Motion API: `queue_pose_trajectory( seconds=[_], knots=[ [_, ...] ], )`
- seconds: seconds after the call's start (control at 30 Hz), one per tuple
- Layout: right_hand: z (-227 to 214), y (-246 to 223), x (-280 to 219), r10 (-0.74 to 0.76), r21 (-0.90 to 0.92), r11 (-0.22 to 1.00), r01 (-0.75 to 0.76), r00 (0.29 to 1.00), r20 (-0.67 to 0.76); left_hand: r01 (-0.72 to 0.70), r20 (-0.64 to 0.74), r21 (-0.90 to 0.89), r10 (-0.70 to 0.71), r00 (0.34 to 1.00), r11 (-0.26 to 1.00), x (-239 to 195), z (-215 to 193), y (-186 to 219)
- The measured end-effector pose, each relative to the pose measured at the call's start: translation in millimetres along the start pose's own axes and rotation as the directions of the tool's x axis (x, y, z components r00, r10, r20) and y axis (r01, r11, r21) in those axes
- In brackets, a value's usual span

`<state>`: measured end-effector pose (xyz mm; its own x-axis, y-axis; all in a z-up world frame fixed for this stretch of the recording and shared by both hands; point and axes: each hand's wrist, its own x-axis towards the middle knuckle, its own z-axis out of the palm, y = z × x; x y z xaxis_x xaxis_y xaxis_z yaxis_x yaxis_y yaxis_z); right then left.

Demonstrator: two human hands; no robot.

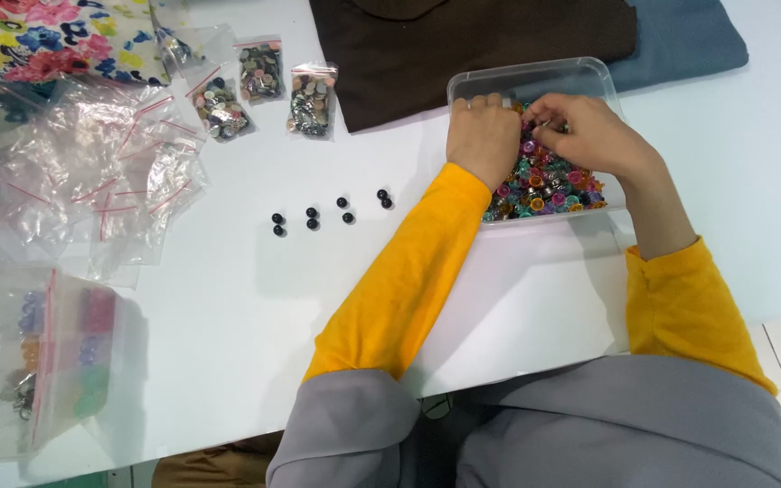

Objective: The person sorts small buttons from a plastic container onto a white table, then places them into small ziplock bags. They repeat this process with different colored buttons, sealing each bag after filling it.

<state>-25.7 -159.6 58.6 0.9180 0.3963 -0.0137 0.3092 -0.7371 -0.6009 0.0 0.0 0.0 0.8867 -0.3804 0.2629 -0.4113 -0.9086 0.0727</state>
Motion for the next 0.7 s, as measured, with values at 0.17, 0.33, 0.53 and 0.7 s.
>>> queue_pose_trajectory(
  seconds=[0.17,0.33,0.53,0.7],
  knots=[
    [-3.1,-1.5,-0.9,0.007,0.119,0.993,-0.006,1.0,-0.01,-0.031,-0.075,-0.075,0.026,0.997,0.997,-4.7,3.1,-3.3],
    [-8.0,-10.5,-2.1,0.104,0.342,0.935,-0.093,0.995,-0.013,-0.078,-0.1,-0.375,0.043,0.994,0.924,-5.3,-15.2,-13.6],
    [-14.8,-17.7,-6.2,0.111,0.498,0.865,-0.055,0.99,-0.084,-0.058,-0.081,-0.567,0.015,0.997,0.822,-12.0,-37.5,-15.0],
    [-14.9,-19.8,-9.6,0.061,0.515,0.857,0.009,0.991,-0.119,-0.061,-0.13,-0.698,-0.043,0.991,0.714,-18.9,-48.2,-14.9]
  ],
)
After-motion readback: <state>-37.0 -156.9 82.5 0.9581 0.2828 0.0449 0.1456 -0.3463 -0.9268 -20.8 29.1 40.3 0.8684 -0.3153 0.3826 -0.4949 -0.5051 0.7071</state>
